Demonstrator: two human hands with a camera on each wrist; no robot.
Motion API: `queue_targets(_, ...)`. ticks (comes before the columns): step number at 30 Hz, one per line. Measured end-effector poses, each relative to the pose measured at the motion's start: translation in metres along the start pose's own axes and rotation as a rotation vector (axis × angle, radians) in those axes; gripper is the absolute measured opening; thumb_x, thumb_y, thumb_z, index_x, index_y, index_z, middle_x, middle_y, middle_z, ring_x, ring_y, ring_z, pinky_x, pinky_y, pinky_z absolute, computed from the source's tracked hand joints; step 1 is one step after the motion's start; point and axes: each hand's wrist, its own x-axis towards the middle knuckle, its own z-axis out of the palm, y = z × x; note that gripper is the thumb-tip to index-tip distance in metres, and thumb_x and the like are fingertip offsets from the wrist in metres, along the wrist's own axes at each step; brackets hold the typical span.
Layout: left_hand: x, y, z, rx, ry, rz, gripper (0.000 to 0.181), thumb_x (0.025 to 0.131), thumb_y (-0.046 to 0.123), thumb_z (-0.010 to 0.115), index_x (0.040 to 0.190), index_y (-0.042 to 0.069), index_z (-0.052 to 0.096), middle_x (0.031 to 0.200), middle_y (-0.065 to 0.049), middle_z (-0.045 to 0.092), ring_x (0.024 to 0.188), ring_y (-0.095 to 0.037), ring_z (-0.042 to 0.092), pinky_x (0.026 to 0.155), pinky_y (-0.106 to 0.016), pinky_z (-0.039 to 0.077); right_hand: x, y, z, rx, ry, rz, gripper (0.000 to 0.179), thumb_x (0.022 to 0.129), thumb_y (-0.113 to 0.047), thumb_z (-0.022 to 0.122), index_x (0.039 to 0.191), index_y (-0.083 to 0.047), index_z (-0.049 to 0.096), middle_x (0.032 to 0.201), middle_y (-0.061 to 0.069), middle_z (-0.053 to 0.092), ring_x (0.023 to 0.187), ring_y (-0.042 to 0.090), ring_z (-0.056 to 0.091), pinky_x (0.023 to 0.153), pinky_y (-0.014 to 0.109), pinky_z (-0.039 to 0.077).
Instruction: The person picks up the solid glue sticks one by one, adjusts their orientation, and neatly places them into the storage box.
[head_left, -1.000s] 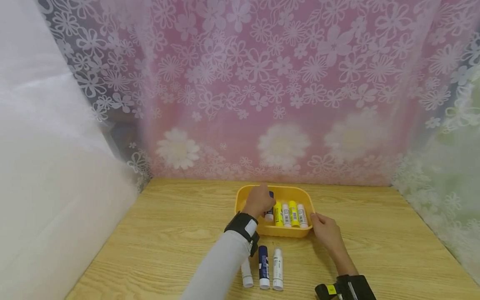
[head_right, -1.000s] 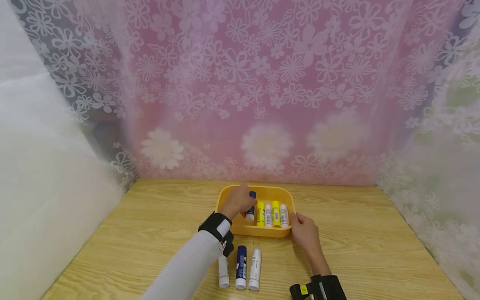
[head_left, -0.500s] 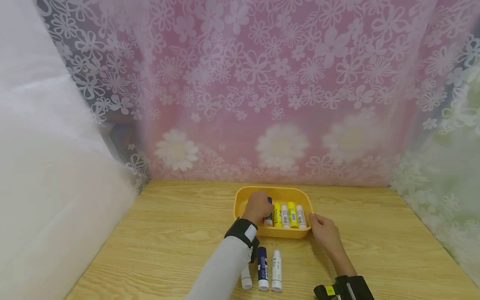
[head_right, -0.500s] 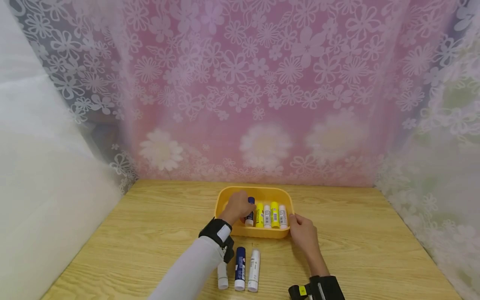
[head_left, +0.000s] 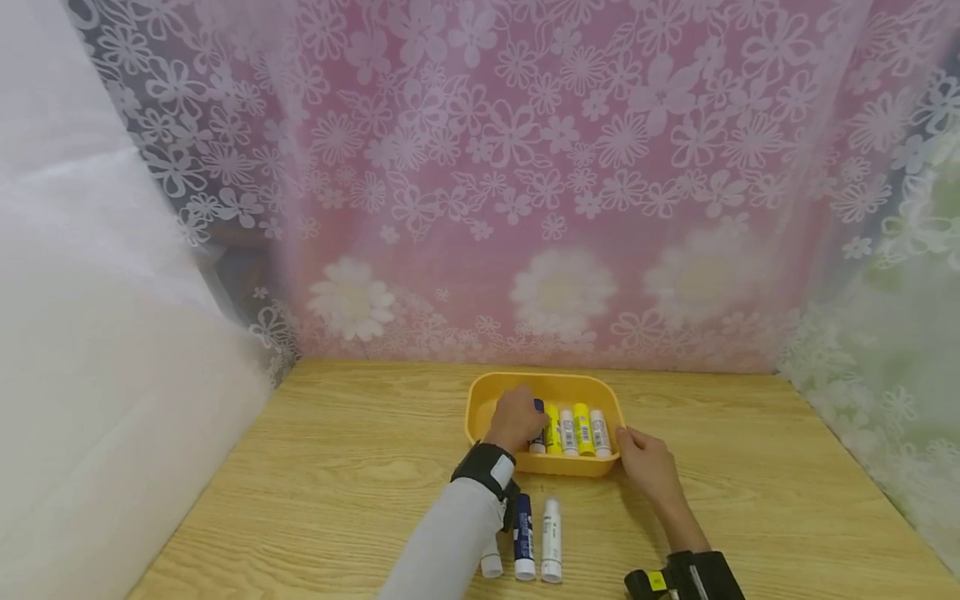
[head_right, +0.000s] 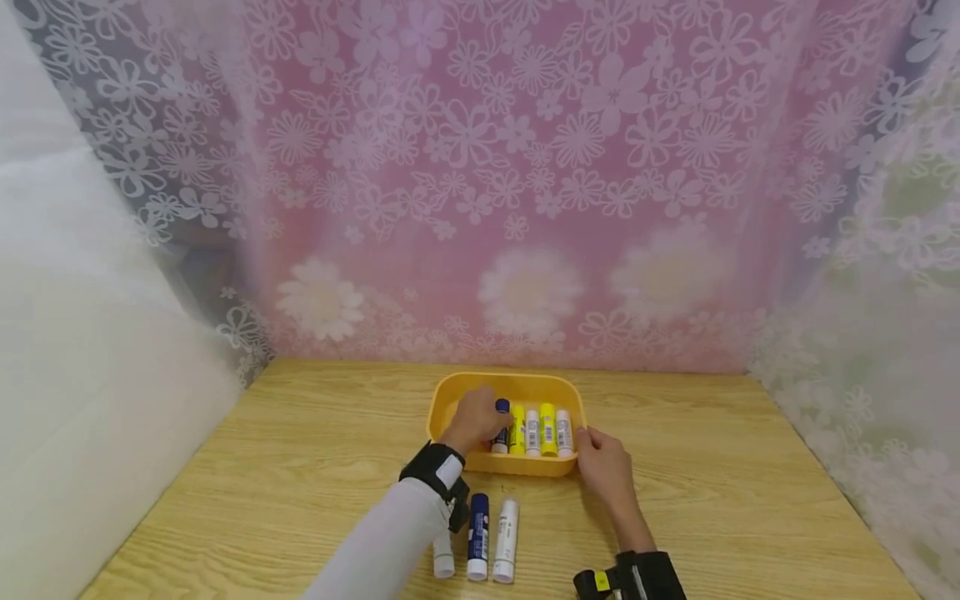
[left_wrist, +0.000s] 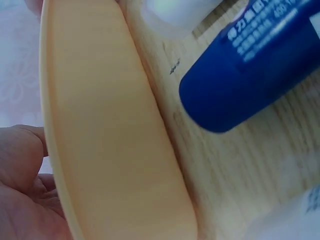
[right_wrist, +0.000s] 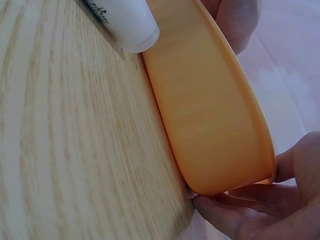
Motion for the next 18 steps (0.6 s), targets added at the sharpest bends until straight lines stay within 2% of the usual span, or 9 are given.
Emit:
queue_targets(8,0.004,-0.009,0.012,0.013,0.022,0.009,0.018,0.092,0.016,0.074,0.092,-0.002,0.073,0.065,-0.004,0.057,0.056,-0.016,0.055,0.049,-0.024,0.042,-0.001,-0.001,0.001,-0.010,0.003,0.002,0.058,0.109,-0.037,0.036,0.148,0.006,0.043,0.150,0.029,0.044,0.143,0.050,0.035,0.114,0.061,0.033)
queue_targets(18,0.004,-0.007,0.011,0.037,0.007,-0.012,0.020,0.093,0.018,0.073,0.095,-0.002,0.071,0.069,-0.006,0.056,0.060,-0.018,0.054,0.053,-0.025,0.043,-0.001,-0.001,0.001,0.002,0.005,0.000,0.059,0.109,-0.038,0.035,0.148,0.005,0.043,0.150,0.029,0.044,0.143,0.049,0.036,0.113,0.060,0.034)
